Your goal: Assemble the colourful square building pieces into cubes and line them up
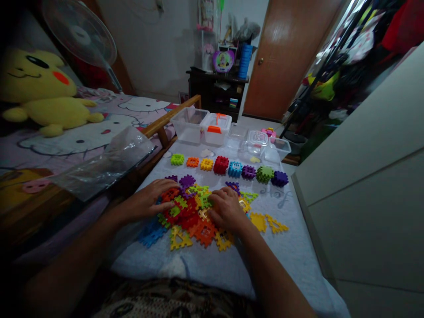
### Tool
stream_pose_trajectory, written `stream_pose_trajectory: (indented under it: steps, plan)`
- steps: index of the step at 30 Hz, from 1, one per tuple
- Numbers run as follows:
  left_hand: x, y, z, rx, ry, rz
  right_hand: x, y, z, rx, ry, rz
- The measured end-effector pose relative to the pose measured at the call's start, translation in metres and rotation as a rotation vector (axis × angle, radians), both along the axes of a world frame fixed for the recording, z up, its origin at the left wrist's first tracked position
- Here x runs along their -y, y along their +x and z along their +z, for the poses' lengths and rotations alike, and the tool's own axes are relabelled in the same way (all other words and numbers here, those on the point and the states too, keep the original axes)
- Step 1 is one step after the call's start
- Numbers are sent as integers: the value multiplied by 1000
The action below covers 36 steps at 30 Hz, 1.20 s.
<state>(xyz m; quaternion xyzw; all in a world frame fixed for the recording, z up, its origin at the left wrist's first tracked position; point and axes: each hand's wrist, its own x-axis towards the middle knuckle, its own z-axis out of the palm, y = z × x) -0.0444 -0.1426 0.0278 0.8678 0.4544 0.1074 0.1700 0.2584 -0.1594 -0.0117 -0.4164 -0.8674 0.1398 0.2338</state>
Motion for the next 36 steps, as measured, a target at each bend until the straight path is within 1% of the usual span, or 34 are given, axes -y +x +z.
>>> stream_pose_trajectory:
  steps: [4,9,15,21,24,28,31,36]
  plan:
    - [17,1,2,-18,-77,-35,-3,-1,-2,18,-8,-14]
    - [25,9,-2,-33,-97,-47,-4,3,-5,29,-15,-72]
    - [25,17,-7,78,-58,-44,-4,2,-3,-27,9,-65]
    - [19,22,-20,159,-60,-26,-7,-8,-1,78,-69,11]
    - [14,23,-24,198,-55,-19,-7,-9,2,93,-79,17]
    - [8,18,-23,217,-58,-11,-6,-5,2,76,-78,-35]
    - [5,15,-21,192,-49,-3,-8,4,-2,10,-34,-116]
    - [4,20,-22,136,-20,-11,-13,23,-11,-49,26,-236]
